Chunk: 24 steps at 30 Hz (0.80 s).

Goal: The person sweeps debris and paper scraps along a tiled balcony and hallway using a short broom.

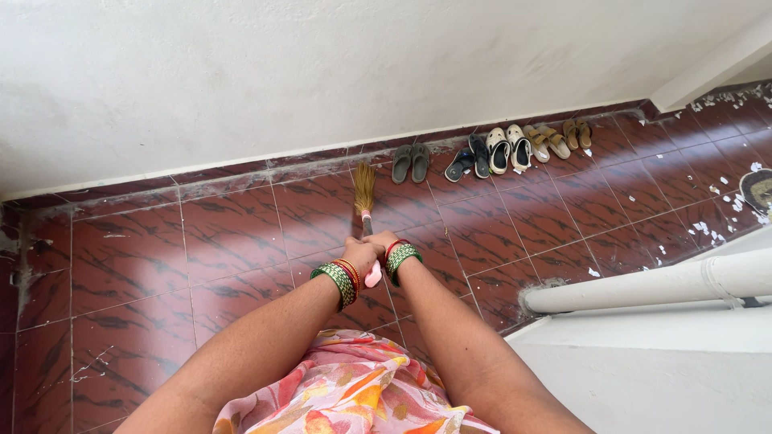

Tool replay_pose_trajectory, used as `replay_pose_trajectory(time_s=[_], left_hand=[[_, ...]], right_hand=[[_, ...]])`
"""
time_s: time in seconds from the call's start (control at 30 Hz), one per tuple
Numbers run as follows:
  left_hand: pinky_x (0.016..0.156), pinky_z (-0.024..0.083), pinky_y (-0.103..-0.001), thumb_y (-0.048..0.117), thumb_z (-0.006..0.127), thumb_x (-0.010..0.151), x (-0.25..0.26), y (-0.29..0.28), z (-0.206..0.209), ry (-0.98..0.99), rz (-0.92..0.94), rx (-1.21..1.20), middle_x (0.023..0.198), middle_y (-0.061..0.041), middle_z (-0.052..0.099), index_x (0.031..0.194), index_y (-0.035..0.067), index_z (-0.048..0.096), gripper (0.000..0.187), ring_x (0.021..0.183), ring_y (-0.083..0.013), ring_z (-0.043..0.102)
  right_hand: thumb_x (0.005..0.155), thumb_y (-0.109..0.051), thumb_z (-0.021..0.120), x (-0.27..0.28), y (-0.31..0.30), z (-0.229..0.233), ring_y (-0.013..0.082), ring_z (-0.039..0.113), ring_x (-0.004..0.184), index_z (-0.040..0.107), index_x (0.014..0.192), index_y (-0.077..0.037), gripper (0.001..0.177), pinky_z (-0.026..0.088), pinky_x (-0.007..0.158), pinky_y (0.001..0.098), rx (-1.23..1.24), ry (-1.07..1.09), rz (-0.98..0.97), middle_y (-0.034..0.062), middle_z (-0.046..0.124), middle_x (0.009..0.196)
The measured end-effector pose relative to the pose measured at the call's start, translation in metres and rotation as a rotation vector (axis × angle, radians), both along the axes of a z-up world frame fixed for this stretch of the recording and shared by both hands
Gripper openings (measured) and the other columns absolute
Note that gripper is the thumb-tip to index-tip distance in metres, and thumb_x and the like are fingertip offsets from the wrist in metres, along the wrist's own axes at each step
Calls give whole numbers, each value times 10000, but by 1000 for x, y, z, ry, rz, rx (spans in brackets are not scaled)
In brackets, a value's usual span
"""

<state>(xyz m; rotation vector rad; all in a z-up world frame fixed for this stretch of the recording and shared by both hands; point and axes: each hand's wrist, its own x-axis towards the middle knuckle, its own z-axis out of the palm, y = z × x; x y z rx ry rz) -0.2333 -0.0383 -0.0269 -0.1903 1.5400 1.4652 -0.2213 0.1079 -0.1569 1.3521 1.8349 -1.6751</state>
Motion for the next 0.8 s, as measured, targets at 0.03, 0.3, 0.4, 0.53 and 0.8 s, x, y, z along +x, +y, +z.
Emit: replay_pose_trajectory(time_s=[0.03,0.3,0.4,0.53,0.8], left_hand=[[527,540,-406,-27,690,766,6,3,0,10,-10,-7,967,-187,601,1278,27,329,629,714,-241,660],[590,592,-450,22,656,819,61,16,31,-47,-128,-55,1009,-206,606,1323,58,238,656,790,-288,702],[599,602,-436,31,669,820,81,21,39,0,-185,-61,1030,-225,632,1325,39,245,660,807,-300,716],[606,608,-456,25,673,811,110,28,46,-40,-224,-73,1052,-227,612,1325,37,250,666,823,-302,713],[692,617,-398,4,696,764,153,43,22,52,-275,20,1045,-230,635,1276,-32,350,619,843,-295,715]], right_hand=[[788,-276,804,6,3,-3,222,740,795,758,1059,49,426,580,681,371,-26,8,-16,156,778,985],[785,-324,758,73,23,13,174,728,886,799,1080,-48,406,554,787,337,129,-56,166,100,774,1051],[796,-302,764,101,29,11,180,728,891,793,1068,-36,382,556,797,339,130,-49,116,117,777,1063],[794,-298,762,135,35,14,166,733,861,795,1048,-33,368,562,766,326,88,-44,50,101,785,1031],[771,-221,811,193,23,66,211,745,767,770,963,58,341,580,687,372,85,-21,-297,148,788,929]])
